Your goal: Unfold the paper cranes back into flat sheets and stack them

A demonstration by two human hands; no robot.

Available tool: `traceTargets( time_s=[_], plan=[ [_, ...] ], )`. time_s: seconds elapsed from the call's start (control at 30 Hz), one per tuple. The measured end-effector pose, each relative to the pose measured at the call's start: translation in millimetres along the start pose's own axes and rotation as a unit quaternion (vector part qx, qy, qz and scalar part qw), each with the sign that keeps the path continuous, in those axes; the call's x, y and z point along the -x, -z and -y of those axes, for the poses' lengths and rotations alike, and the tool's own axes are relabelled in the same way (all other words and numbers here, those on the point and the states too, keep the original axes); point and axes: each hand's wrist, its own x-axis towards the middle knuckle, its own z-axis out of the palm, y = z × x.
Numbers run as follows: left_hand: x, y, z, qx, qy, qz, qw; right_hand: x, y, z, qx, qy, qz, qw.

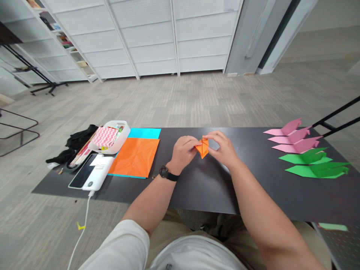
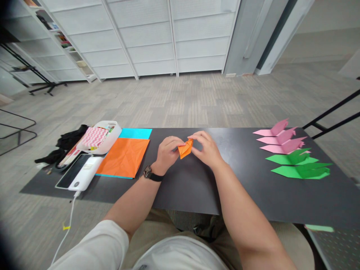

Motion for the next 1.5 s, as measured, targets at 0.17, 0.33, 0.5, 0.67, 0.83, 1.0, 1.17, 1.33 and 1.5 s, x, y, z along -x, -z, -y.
traceTargets(
  time_s=[0.17, 0.33, 0.5, 0.67, 0.83, 1.0, 1.17, 1.33, 1.5],
  plan=[
    [0, 1.8, 4, -0.011, -0.022, 0.025, 0.999, 0, 6, -11, -0.019, -0.011, 0.057, 0.998],
    [-1, 1.0, 5, 0.001, -0.005, 0.057, 0.998, 1, 9, -14, -0.041, -0.032, 0.078, 0.996],
    [-2, 2.4, 3, 0.029, 0.033, 0.064, 0.997, -1, 11, -11, -0.08, -0.049, 0.062, 0.994],
    [-5, 1.6, 3, 0.059, 0.083, 0.038, 0.994, -3, 11, -9, -0.103, -0.082, 0.026, 0.991],
    [-6, -0.9, 6, 0.126, 0.136, 0.012, 0.983, -2, 9, -13, -0.135, -0.124, 0.026, 0.983],
    [-5, -4.0, 6, 0.254, 0.215, 0.034, 0.942, 1, 5, -14, -0.17, -0.168, -0.002, 0.971],
    [-2, -10.5, 6, 0.349, 0.292, 0.035, 0.89, -1, 2, -3, -0.104, -0.126, -0.019, 0.986],
    [-2, -11.8, 6, 0.378, 0.322, 0.039, 0.867, -2, 1, 3, -0.062, -0.091, -0.018, 0.994],
    [0, -13.7, 8, 0.359, 0.358, 0.036, 0.861, 0, -2, 9, 0.01, -0.061, -0.027, 0.998]
  ],
)
